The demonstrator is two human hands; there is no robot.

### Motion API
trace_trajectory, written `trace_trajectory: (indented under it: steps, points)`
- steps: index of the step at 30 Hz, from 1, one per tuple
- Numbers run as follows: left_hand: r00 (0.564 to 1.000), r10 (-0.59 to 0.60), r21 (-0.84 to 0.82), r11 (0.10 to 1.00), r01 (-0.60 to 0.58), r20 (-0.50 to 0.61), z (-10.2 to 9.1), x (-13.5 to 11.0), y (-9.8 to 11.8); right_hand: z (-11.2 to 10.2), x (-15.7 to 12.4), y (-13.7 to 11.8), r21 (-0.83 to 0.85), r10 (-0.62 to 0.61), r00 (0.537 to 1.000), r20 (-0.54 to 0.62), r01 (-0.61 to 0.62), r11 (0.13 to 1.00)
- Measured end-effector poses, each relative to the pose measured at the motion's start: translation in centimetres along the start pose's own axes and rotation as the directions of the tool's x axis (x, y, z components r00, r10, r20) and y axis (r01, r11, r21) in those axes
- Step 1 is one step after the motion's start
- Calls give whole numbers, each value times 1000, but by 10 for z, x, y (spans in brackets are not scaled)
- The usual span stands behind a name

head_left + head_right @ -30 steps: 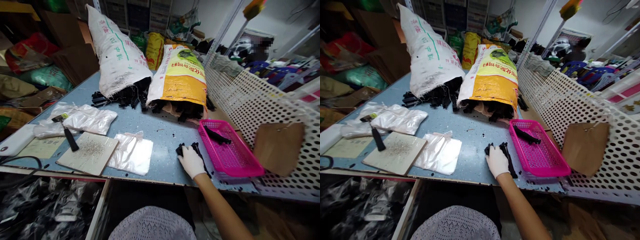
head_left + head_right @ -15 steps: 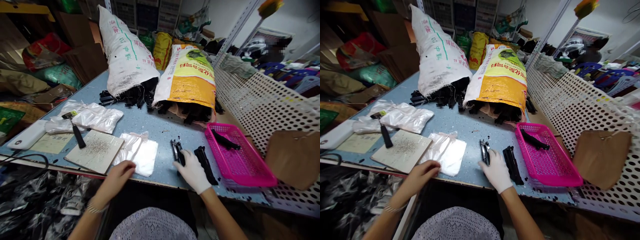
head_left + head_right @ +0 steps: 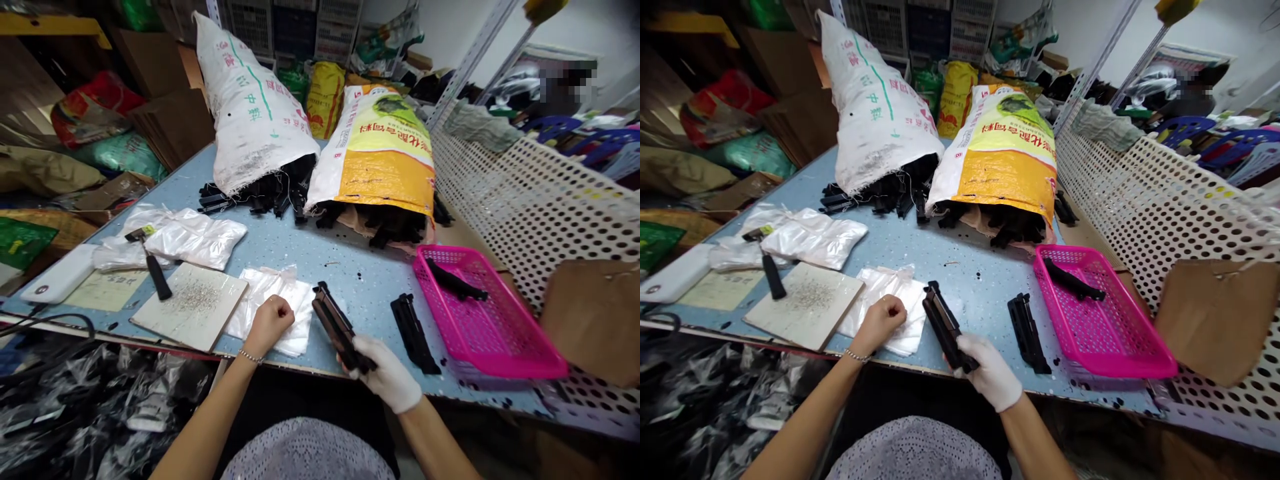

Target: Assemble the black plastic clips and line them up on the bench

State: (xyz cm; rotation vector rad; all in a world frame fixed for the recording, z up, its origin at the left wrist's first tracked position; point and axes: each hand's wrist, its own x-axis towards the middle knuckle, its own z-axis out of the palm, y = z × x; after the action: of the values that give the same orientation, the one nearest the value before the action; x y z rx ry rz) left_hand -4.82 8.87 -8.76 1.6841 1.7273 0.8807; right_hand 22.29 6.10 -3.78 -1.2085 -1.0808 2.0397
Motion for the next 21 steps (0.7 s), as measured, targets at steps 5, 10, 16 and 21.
trace_trajectory:
  steps: [5,10,16,21]
  points:
    - [994,64,7,998,-64,-84,9,-10,-1,27,16,20,420,299,951,74,-302,856]
    - [977,202,53,979,-199,-73,9,-11,-7,16,16,22,580,339,904,262,-428,693]
    - [929,370,121,923,-365,-17,-4,-28,14,22,34,30,535,323,844,429,-525,662]
    - [812,551,-36,831,-555,194,-1,-74,51,42,43,27,237,158,948,277,-227,945]
